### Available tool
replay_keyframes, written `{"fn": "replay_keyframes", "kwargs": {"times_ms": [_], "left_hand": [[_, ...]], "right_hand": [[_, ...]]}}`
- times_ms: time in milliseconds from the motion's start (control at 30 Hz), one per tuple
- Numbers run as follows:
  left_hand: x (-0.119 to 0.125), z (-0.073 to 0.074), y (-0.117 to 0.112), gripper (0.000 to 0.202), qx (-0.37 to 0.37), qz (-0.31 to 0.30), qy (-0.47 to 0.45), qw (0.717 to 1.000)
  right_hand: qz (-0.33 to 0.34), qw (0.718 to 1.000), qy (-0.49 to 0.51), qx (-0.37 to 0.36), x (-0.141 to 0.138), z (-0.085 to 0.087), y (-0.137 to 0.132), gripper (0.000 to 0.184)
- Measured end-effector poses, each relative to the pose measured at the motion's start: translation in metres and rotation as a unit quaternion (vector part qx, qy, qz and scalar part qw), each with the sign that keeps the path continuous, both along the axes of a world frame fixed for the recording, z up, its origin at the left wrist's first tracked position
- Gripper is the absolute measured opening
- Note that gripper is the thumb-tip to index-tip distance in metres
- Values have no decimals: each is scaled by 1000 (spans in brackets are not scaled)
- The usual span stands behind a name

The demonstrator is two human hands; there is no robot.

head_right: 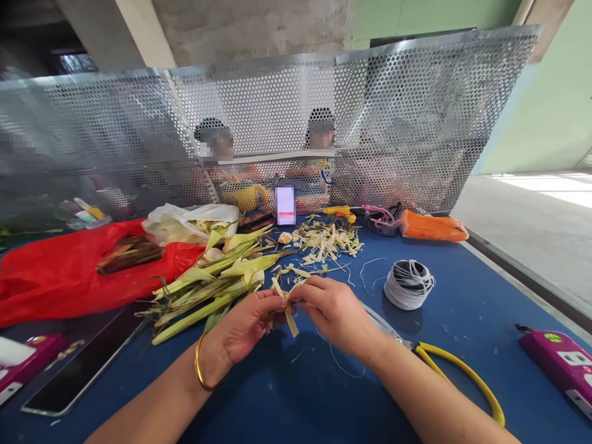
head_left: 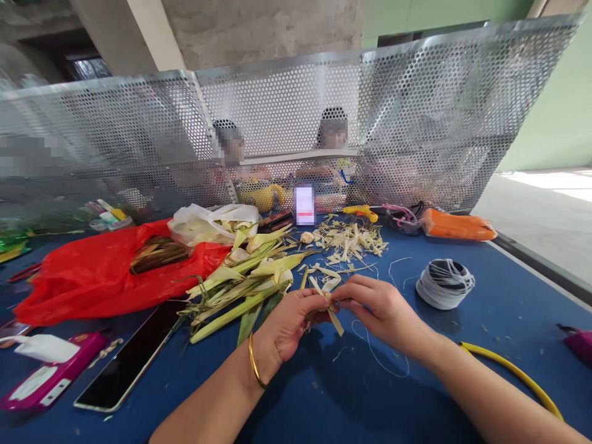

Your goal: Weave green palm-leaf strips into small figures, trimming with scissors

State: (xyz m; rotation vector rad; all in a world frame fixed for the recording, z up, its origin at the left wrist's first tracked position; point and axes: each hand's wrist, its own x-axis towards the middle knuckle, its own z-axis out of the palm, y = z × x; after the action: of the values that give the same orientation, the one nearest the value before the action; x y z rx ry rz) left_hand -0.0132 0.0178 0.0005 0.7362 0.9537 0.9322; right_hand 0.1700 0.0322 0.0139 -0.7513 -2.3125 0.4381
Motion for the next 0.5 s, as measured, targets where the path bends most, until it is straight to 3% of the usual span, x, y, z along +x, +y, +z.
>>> {"fn": "replay_keyframes", "kwargs": {"times_ms": [167, 500], "left_hand": [[-2, -1, 1, 16, -12, -22, -10, 1000], [1, 5, -3, 19, -30, -4, -13, 999]], "right_hand": [[-20, 988, -74, 133, 2, 1, 1, 31], [-2, 973, -138, 183, 5, 2, 2, 24]]}}
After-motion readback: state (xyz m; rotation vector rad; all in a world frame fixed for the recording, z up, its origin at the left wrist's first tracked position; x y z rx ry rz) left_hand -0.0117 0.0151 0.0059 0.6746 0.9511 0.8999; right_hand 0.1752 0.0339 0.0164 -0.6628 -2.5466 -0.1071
